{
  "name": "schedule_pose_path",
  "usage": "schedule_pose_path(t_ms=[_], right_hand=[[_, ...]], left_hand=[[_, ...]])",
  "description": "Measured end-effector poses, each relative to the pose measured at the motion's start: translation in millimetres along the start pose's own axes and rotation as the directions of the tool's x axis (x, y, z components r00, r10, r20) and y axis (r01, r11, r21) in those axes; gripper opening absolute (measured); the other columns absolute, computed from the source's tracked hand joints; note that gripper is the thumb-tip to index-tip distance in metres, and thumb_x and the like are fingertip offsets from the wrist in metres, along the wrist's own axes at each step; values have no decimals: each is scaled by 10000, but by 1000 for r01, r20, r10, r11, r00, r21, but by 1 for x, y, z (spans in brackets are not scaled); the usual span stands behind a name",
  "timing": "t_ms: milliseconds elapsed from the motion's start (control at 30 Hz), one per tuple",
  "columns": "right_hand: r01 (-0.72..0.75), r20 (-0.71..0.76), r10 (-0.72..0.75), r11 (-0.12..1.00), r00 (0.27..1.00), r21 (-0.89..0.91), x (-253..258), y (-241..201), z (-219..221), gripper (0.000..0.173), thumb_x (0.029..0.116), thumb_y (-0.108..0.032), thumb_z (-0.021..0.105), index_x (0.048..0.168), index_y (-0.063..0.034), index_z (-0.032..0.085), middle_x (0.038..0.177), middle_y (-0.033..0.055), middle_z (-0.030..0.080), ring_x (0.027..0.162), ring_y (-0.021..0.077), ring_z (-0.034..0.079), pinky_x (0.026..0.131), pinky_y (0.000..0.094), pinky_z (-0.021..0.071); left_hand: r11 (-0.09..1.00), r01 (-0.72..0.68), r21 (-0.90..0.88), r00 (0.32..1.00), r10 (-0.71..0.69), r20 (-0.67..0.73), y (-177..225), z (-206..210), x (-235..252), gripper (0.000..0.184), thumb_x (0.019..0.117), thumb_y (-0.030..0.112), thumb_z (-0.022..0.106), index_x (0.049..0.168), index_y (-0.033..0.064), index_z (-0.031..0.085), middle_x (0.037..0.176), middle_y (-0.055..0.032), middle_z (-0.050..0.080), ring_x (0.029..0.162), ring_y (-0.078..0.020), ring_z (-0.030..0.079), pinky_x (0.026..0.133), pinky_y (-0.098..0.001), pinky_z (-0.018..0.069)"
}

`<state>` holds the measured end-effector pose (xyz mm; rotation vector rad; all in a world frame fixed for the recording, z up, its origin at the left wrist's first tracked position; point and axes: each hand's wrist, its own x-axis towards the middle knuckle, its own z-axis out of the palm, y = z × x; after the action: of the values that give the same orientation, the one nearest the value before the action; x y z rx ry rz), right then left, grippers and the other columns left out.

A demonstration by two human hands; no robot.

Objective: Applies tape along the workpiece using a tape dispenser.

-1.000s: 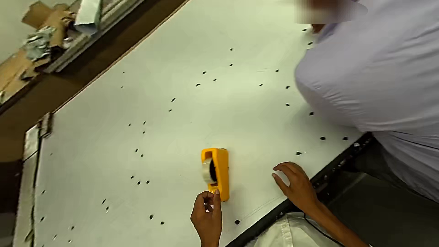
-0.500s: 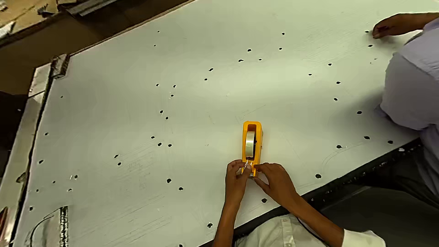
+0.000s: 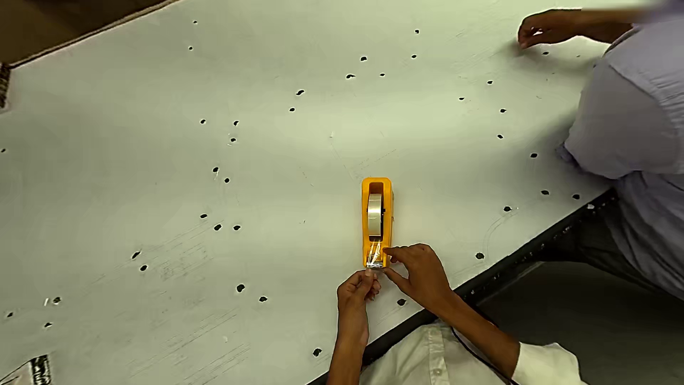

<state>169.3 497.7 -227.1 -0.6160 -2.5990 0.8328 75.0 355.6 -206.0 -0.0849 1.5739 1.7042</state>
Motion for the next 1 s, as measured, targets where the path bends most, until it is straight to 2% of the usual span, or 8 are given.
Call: schedule_pose_path(t_ms=[67,167,367,500,633,767,867,1000], right_hand=[[-1,81,-7,996,997,93,2,6,-6,312,937,-346,704,1170,-142,746,943,2,751,872,183,710,914,476,528],[-23,146,0,988,989,152,-2,30,-23,312,974,-323,658,1219,-144,731,1040,23,751,949,203,708,954,475,512],[-240,-132,242,970,961,30,-12,137,-94,391,983,-290,654,1315,-85,672,1332,115,661,1252,320,615,1058,558,482],[-415,-271,379,906,885,-87,-34,212,-128,546,1008,-460,559,1392,-77,621,1468,154,565,1373,393,506,1112,617,396],[-373,-255,322,910,912,-181,-59,252,-131,493,1044,-446,460,1371,-134,657,1506,50,560,1389,302,515,1160,589,336],[-350,-336,272,915,902,-199,-62,254,-120,460,1030,-419,461,1318,-147,697,1474,27,593,1358,266,547,1149,554,347],[-358,-349,269,908,898,-219,-62,253,-120,444,1026,-427,467,1300,-179,714,1448,7,617,1325,237,577,1124,518,379],[-355,-321,274,907,906,-226,-64,252,-123,449,1024,-419,464,1301,-169,715,1441,18,622,1294,255,598,1113,520,385]], left_hand=[[977,187,-102,982,-189,-11,-7,3,3,285,1058,42,453,866,-20,654,677,-39,634,576,-76,595,574,-200,527],[953,299,46,954,-298,-23,-27,16,-12,229,1056,50,486,910,-15,650,675,-15,631,527,-54,567,512,-191,501],[935,-104,338,958,3,286,-23,102,4,125,978,64,617,952,-14,710,724,2,670,610,-41,608,574,-192,522],[767,-341,544,881,58,470,-15,202,73,167,999,134,641,1037,-2,729,776,-45,675,659,-102,617,648,-286,547],[553,-543,632,797,103,595,0,308,158,339,1020,151,615,1293,-49,637,880,-173,710,755,-247,684,757,-444,585],[481,-548,685,821,151,551,17,386,206,312,1006,129,637,1214,-97,582,878,-188,689,782,-265,680,792,-458,563],[355,-410,840,900,6,436,27,421,224,330,988,133,649,1255,-50,580,1046,-220,701,935,-320,718,848,-505,586],[107,-288,952,957,-4,290,26,418,213,480,984,393,660,1186,-43,649,1170,-261,671,1129,-423,649,913,-631,512]])
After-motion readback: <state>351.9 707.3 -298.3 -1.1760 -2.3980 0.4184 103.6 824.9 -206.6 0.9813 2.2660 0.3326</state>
